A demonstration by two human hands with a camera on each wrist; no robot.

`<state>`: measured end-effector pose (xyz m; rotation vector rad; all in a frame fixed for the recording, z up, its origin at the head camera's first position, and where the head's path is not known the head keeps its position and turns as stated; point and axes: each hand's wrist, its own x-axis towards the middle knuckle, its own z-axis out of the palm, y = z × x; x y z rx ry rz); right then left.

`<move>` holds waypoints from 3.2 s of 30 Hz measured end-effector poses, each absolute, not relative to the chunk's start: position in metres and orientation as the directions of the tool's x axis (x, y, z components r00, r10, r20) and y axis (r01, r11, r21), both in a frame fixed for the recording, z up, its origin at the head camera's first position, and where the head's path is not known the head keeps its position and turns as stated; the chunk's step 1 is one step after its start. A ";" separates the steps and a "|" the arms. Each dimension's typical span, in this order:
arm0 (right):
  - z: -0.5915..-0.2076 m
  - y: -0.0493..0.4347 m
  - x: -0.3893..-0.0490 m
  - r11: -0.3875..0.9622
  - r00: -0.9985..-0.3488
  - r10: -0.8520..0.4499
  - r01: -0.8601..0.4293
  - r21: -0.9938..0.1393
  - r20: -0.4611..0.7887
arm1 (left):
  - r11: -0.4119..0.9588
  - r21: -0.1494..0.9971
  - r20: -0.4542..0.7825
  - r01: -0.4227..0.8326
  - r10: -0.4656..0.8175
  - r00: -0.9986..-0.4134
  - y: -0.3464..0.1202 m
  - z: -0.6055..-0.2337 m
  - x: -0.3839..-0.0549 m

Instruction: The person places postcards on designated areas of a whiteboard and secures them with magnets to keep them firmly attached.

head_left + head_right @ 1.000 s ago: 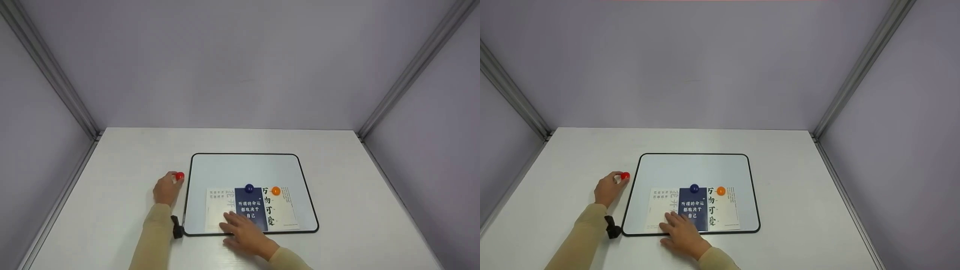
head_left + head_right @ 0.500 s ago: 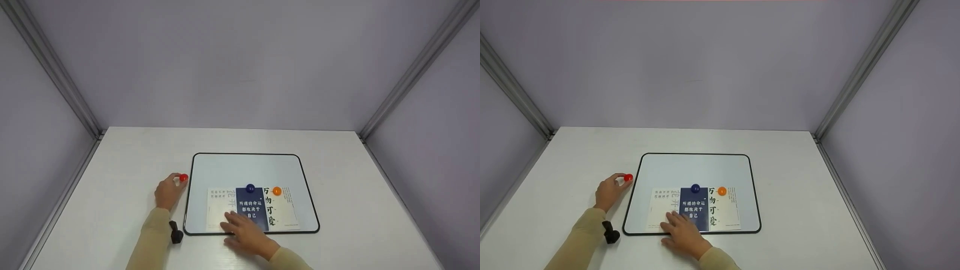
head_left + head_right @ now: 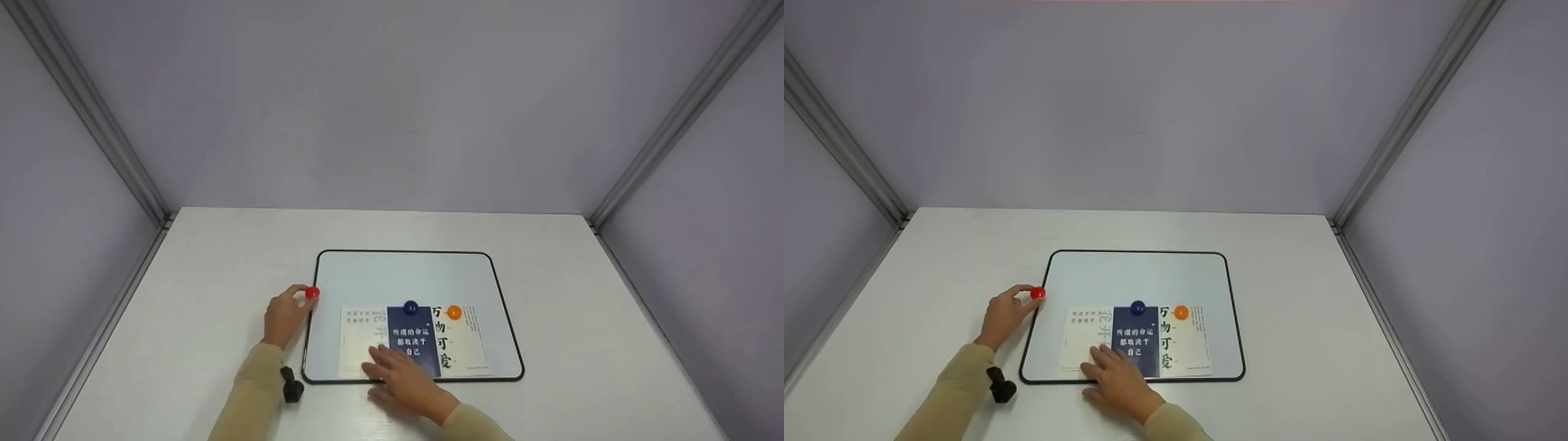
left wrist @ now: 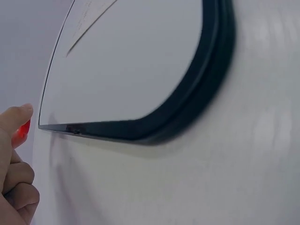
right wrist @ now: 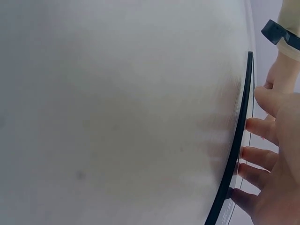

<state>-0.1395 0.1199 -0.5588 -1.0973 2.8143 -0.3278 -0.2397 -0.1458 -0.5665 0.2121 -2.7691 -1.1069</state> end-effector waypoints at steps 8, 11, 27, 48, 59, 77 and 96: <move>-0.558 0.119 -0.141 0.722 -0.737 -0.675 -0.652 -0.230 -0.029 | 0.718 0.694 0.088 -0.056 -0.161 -0.983 -0.139 -0.561 -0.237; -0.558 0.119 -0.140 0.723 -0.739 -0.673 -0.648 -0.240 -0.033 | 0.721 0.691 0.078 -0.045 -0.136 -0.988 -0.136 -0.559 -0.235; -0.558 0.121 -0.141 0.721 -0.744 -0.667 -0.635 -0.277 -0.033 | 0.707 0.706 0.005 -0.036 -0.056 -0.998 -0.115 -0.550 -0.234; -0.558 0.121 -0.141 0.747 -0.762 -0.640 -0.587 -0.313 -0.097 | 0.697 0.717 -0.032 -0.022 0.001 -0.999 -0.090 -0.547 -0.234; -0.559 0.120 -0.141 0.730 -0.750 -0.660 -0.623 -0.281 -0.053 | 0.693 0.721 0.004 0.021 0.027 -1.000 -0.083 -0.550 -0.231; -0.556 0.120 -0.139 0.720 -0.744 -0.668 -0.635 -0.280 -0.029 | 0.697 0.714 0.017 0.067 0.079 -0.997 -0.075 -0.555 -0.235; -0.560 0.118 -0.136 0.724 -0.744 -0.668 -0.641 -0.254 -0.026 | 0.724 0.688 0.019 0.042 0.041 -0.999 -0.067 -0.564 -0.235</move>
